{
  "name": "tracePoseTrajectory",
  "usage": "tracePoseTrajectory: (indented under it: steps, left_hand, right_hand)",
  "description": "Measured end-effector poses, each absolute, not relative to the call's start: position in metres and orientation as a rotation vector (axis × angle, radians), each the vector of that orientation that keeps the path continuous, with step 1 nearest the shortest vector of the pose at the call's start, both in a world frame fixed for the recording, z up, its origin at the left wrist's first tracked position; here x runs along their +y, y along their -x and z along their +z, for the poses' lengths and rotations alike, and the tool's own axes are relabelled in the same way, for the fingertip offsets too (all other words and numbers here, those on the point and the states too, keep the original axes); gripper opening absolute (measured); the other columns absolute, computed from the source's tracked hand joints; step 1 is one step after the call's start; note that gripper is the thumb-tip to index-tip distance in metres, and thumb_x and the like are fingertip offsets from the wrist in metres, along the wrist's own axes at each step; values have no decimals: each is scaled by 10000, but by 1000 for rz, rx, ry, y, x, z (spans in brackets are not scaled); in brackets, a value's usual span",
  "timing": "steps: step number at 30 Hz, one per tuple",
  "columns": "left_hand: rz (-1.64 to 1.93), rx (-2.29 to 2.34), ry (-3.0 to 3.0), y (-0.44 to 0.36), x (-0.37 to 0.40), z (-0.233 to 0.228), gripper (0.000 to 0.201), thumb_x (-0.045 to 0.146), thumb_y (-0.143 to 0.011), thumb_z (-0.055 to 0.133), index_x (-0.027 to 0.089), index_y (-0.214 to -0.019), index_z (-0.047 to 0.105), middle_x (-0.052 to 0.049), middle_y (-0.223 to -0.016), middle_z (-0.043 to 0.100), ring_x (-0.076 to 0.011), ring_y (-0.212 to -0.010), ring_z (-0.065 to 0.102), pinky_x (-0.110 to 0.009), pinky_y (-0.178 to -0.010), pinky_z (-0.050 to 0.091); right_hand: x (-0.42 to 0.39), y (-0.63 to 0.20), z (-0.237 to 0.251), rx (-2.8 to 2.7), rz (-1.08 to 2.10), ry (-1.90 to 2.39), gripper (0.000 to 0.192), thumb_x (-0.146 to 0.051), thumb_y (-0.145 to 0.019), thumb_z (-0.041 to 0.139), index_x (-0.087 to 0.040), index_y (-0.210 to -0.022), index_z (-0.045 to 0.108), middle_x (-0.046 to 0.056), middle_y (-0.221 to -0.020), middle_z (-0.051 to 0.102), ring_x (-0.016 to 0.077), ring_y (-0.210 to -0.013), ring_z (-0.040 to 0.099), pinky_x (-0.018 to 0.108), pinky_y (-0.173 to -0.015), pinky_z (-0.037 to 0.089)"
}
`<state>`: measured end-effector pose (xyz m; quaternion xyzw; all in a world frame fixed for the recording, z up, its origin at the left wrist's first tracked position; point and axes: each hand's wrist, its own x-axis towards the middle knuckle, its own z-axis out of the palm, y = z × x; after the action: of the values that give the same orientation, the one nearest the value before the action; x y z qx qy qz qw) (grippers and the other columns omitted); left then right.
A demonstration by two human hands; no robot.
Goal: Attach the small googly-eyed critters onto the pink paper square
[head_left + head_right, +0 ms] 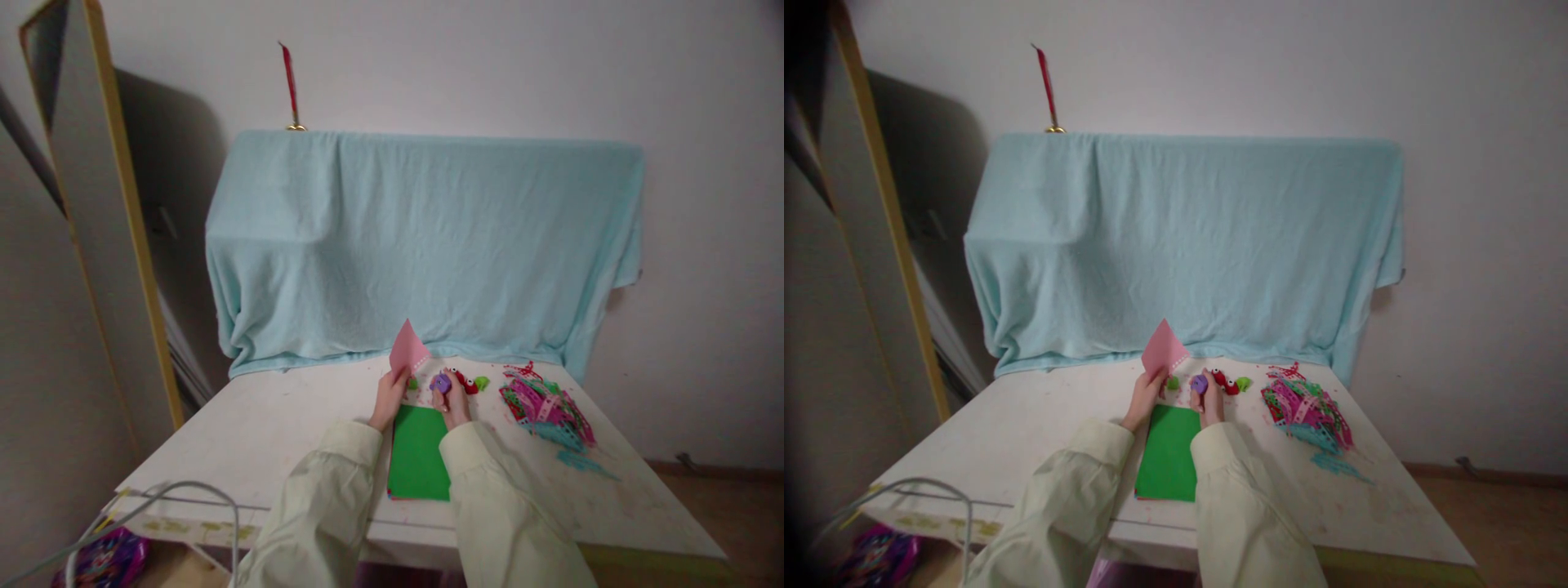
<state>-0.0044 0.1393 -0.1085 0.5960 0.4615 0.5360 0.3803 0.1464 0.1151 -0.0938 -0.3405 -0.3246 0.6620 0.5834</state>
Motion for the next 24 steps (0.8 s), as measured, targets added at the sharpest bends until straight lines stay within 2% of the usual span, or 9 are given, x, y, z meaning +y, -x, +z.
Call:
tracePoseTrajectory:
  steps: [4, 9, 12, 15, 24]
  left_hand:
    - [1436, 1223, -1485, 7, 139, -108, 444, 514, -853, 421, 140, -732, 626, 13, -463, 525, -125, -438, 511, -217, -483, 398]
    - [1386, 1217, -1373, 8, 139, -106, 493, 555, -837, 426, 133, -977, 638, -40, -640, 646, -137, -467, 565, -224, -455, 410]
    - [1270, 1203, -1301, 6, 138, -104, 543, 587, -831, 418, 129, -1036, 625, -48, -607, 655, -155, -461, 583, -238, -455, 427]
    - [1193, 1168, -1240, 3, 137, -102, 587, 619, -827, 402, 122, -1043, 627, -57, -567, 652, -171, -478, 605, -248, -469, 445]
    - [1248, 1161, -1304, 2, 140, -111, 586, 642, -820, 391, 131, -948, 648, -59, -586, 656, -175, -514, 624, -252, -499, 461]
  right_hand:
    - [115, -147, -92, -732, 1552, 802, 400, -564, -747, 448, -205, -576, 486, -82, -234, 270, 70, -207, 156, 199, -275, 103]
    - [114, -146, -91, -766, 1533, 789, 380, -540, -749, 467, -208, -564, 487, -81, -235, 268, 69, -221, 155, 205, -291, 114]
    - [113, -146, -91, -775, 1510, 827, 390, -555, -743, 468, -207, -568, 491, -82, -242, 268, 70, -225, 170, 207, -296, 127]
    - [113, -146, -92, -772, 1494, 846, 395, -564, -732, 472, -204, -573, 499, -84, -247, 268, 70, -226, 177, 206, -296, 135]
    - [113, -145, -91, -771, 1504, 835, 391, -542, -745, 463, -195, -571, 515, -77, -242, 280, 73, -218, 181, 204, -289, 143]
